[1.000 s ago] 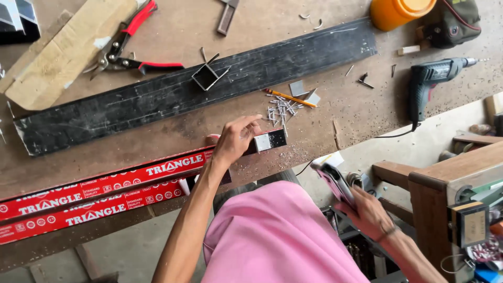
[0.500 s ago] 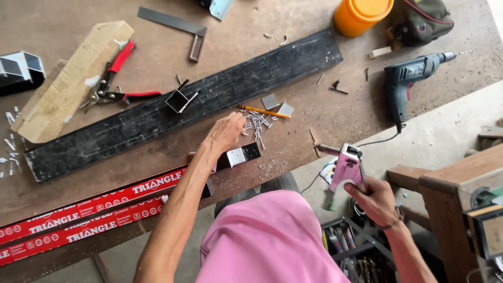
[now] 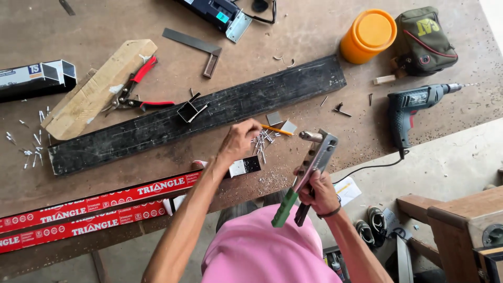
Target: Assembling aluminum profiles by marking, drilling, and riveting components together
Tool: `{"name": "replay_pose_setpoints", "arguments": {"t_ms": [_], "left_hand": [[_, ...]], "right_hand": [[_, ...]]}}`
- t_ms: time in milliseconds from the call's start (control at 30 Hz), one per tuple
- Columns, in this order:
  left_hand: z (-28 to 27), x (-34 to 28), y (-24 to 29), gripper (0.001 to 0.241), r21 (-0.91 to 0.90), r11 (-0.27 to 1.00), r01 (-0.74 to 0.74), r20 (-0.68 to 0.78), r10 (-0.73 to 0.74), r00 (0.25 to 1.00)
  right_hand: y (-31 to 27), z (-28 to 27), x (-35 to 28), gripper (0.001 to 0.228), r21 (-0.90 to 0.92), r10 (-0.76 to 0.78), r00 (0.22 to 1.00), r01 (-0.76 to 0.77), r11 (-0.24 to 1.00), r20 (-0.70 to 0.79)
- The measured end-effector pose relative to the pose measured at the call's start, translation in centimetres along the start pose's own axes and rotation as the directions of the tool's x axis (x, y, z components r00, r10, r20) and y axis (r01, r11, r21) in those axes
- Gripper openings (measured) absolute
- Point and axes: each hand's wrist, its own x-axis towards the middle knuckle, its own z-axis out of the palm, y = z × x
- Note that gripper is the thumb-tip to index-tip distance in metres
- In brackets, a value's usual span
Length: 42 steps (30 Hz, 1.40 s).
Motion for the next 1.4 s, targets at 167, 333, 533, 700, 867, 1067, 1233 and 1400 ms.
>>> {"name": "replay_pose_setpoints", "arguments": {"t_ms": [167, 333, 533, 700, 867, 1067, 1233, 1400], "left_hand": [[-0.2, 0.0, 16.4, 0.013, -0.796, 0.575, -0.190, -0.401, -0.264, 0.877], [0.8, -0.7, 18.9, 0.014, -0.894, 0.270, -0.356, -0.447, -0.504, 0.739], [-0.9, -1.9, 19.8, 0.013, -0.859, 0.350, -0.373, -0.506, -0.483, 0.715], [-1.1, -2.5, 19.2, 0.013, -0.804, 0.440, -0.400, -0.582, -0.442, 0.683], [-1.5, -4.1, 19.2, 0.013, -0.660, 0.670, -0.339, -0.673, -0.328, 0.663], [-1.6, -5.1, 16.8, 0.134, -0.764, 0.621, -0.176, -0.293, -0.090, 0.952], [-2.1, -6.0, 16.6, 0.126, -0.856, 0.475, -0.203, -0.277, -0.090, 0.957], [-1.6, -6.2, 13.0, 0.116, -0.911, 0.348, -0.220, -0.282, -0.139, 0.949]], "right_hand": [[1.1, 1.8, 0.1, 0.062, 0.039, 0.026, 1.000, -0.027, 0.999, 0.013], [0.6, 3.5, 0.4, 0.062, 0.046, 0.049, 0.996, -0.053, 0.998, 0.078], [0.4, 4.6, 0.6, 0.061, 0.010, 0.087, 0.994, -0.088, 0.996, 0.072], [0.8, 5.2, 0.8, 0.059, 0.006, 0.107, 0.991, -0.107, 0.994, 0.078], [0.0, 6.4, 0.8, 0.050, -0.149, 0.100, 0.994, -0.094, 0.984, 0.035], [-4.9, 10.0, 1.3, 0.020, -0.481, 0.104, 0.993, -0.068, 0.874, 0.048], [-11.6, 14.9, 0.6, 0.021, -0.949, 0.196, 0.964, -0.223, 0.223, -0.181], [-7.1, 14.4, 2.2, 0.019, -0.866, 0.228, 0.974, -0.125, 0.484, -0.013]]}}
